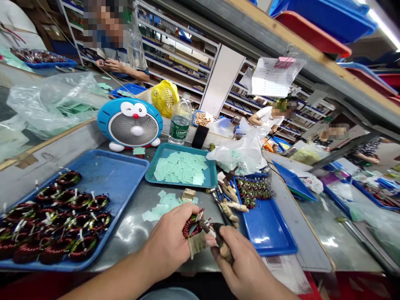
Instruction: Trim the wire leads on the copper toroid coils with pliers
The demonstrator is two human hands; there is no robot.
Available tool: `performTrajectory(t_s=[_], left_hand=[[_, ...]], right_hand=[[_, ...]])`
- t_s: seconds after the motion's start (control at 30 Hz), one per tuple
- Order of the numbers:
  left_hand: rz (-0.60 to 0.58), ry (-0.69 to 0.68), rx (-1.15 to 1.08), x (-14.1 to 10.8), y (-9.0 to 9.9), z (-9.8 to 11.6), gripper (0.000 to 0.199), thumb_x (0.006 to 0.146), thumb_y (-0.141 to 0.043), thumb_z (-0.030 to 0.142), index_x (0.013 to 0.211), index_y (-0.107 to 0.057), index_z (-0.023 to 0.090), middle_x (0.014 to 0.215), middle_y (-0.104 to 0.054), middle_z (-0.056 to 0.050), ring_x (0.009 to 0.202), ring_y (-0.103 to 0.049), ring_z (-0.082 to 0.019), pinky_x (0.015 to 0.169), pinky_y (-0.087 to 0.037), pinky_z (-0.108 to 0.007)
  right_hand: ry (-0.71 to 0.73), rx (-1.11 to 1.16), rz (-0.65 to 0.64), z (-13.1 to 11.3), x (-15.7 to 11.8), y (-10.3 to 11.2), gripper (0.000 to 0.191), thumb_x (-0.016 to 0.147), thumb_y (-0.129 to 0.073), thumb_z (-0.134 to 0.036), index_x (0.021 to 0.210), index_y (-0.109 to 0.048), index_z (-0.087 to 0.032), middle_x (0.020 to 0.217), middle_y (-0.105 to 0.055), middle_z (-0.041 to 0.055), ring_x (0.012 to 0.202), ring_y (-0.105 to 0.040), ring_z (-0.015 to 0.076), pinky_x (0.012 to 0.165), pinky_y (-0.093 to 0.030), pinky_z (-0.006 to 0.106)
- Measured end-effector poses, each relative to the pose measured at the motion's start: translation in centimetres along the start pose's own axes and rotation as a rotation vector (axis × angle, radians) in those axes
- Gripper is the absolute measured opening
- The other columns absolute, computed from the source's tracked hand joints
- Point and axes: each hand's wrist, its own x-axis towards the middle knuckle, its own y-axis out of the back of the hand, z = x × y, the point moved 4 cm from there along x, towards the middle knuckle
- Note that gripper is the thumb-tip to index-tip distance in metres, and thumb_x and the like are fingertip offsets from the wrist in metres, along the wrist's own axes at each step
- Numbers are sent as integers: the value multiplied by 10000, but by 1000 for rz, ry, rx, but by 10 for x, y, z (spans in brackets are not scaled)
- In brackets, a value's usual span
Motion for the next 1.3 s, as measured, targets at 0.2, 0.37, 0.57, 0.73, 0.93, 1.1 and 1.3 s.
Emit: performTrajectory(t_s=[0.2,0.37,0.57,0.73,0.93,1.1,1.3], left_hand=[[21,116,-134,2,-16,-4,271,822,-777,417,909,-592,238,753,-643,45,667,-577,-179,626,-450,-264],[52,196,-122,5,-21,-19,248,837,-752,393,941,-589,239,786,-677,28,711,-615,-204,666,-471,-282],[-17,183,-102,12,-9,-23,291,812,-779,390,941,-573,228,771,-630,43,702,-570,-182,648,-447,-266],[-239,174,-178,9,-3,-19,506,690,-895,380,1000,-522,234,749,-519,91,663,-463,-135,589,-386,-230],[-434,219,-335,2,-9,-9,422,762,-829,374,946,-479,226,778,-531,76,684,-464,-125,601,-392,-226],[-438,173,-316,-1,-13,1,303,772,-755,275,917,-495,221,743,-512,81,650,-436,-116,570,-370,-220],[-418,130,-269,-10,-19,-1,218,818,-698,249,903,-499,222,753,-541,71,648,-455,-119,577,-372,-228]], right_hand=[[-70,-113,17,8,2,5,435,790,-542,-66,1197,-544,-219,1064,-663,95,969,-643,272,840,-522,382],[-154,-154,4,10,17,-14,414,795,-565,-62,1181,-579,-211,1086,-671,110,1024,-647,301,893,-523,424],[-126,-54,-26,10,20,-4,287,898,-597,-120,1156,-560,-240,1061,-654,61,986,-635,251,860,-514,366],[-48,-37,46,27,3,25,143,1002,-555,-202,1132,-515,-246,1049,-597,59,954,-583,243,824,-494,368],[66,-87,-57,26,2,22,121,973,-571,-166,1054,-523,-241,1092,-591,82,945,-558,261,803,-467,389],[101,-26,-49,29,-1,21,118,928,-585,-147,946,-510,-236,952,-585,45,856,-540,225,739,-425,337],[-95,431,-194,32,-7,-13,134,966,-614,-325,920,-547,-219,853,-589,-4,771,-536,168,682,-429,272]])
